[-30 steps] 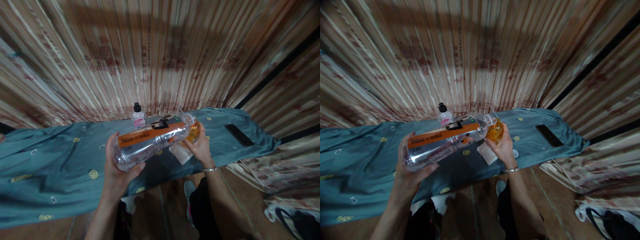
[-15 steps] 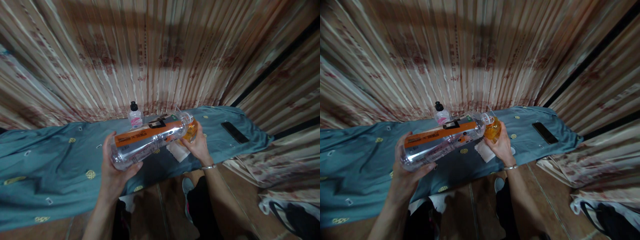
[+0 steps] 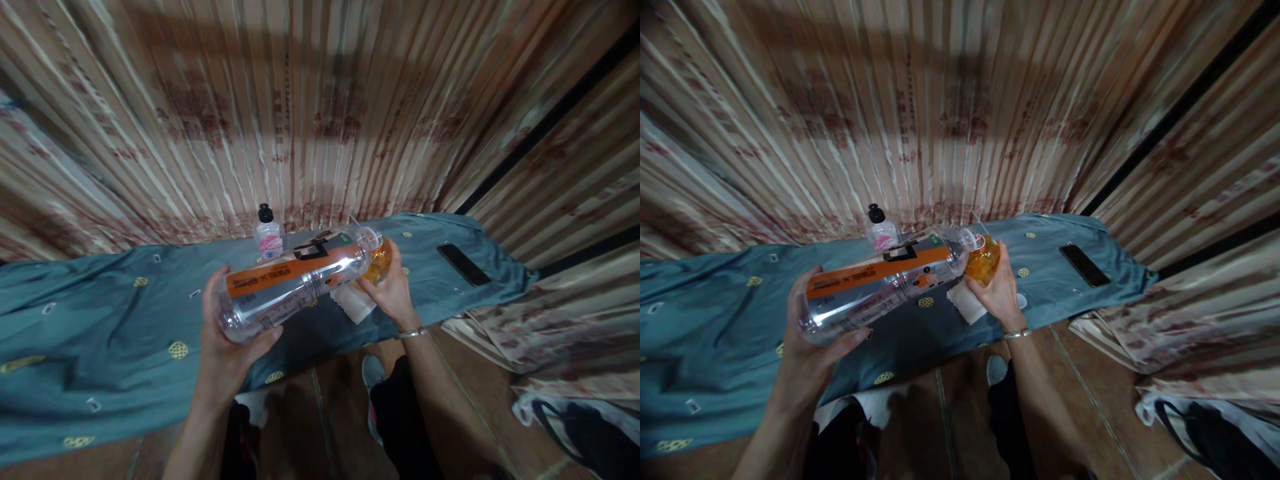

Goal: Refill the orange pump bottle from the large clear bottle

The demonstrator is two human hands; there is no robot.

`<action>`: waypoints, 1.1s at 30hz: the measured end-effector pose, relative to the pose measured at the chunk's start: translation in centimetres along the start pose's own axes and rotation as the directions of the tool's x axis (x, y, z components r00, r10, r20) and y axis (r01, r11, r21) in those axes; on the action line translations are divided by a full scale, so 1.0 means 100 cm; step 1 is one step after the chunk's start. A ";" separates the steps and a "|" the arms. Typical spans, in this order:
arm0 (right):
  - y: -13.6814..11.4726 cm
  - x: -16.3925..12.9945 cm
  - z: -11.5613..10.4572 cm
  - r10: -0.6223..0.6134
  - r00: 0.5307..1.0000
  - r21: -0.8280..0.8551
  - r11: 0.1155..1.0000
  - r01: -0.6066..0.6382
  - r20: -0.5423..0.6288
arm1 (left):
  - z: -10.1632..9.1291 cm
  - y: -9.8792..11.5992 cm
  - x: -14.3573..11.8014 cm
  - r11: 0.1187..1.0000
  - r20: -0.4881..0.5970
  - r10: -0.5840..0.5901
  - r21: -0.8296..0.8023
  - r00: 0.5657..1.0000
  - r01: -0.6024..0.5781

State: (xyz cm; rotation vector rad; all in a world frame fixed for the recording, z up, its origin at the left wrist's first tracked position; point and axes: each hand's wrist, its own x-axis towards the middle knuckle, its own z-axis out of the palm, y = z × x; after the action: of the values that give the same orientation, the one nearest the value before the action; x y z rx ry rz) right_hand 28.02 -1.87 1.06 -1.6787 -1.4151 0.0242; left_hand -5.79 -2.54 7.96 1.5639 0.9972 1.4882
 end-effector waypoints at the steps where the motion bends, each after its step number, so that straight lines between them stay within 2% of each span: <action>1: -0.001 0.000 0.000 -0.001 1.000 0.003 1.000 0.001 0.003 | 0.000 -0.001 0.000 1.000 0.000 0.007 -0.004 1.000 -0.007; 14: -0.009 0.005 0.004 0.060 0.998 0.008 0.998 -0.060 -0.022 | -0.008 -0.009 0.000 0.997 -0.031 0.043 0.070 0.999 -0.041; 22: -0.012 0.005 0.004 0.065 0.997 0.038 0.997 -0.064 -0.037 | -0.003 0.000 0.002 0.997 -0.026 -0.029 0.065 0.999 0.031; 33: -0.012 0.005 0.002 0.077 0.997 0.041 0.996 -0.075 -0.033 | 0.008 0.007 0.003 0.999 -0.123 0.024 0.043 0.992 -0.019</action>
State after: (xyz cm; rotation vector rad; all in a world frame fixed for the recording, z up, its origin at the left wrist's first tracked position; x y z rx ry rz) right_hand 27.19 -1.44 1.99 -1.6917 -1.3167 0.0653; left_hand -4.99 -2.56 8.66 1.5308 1.0918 1.6048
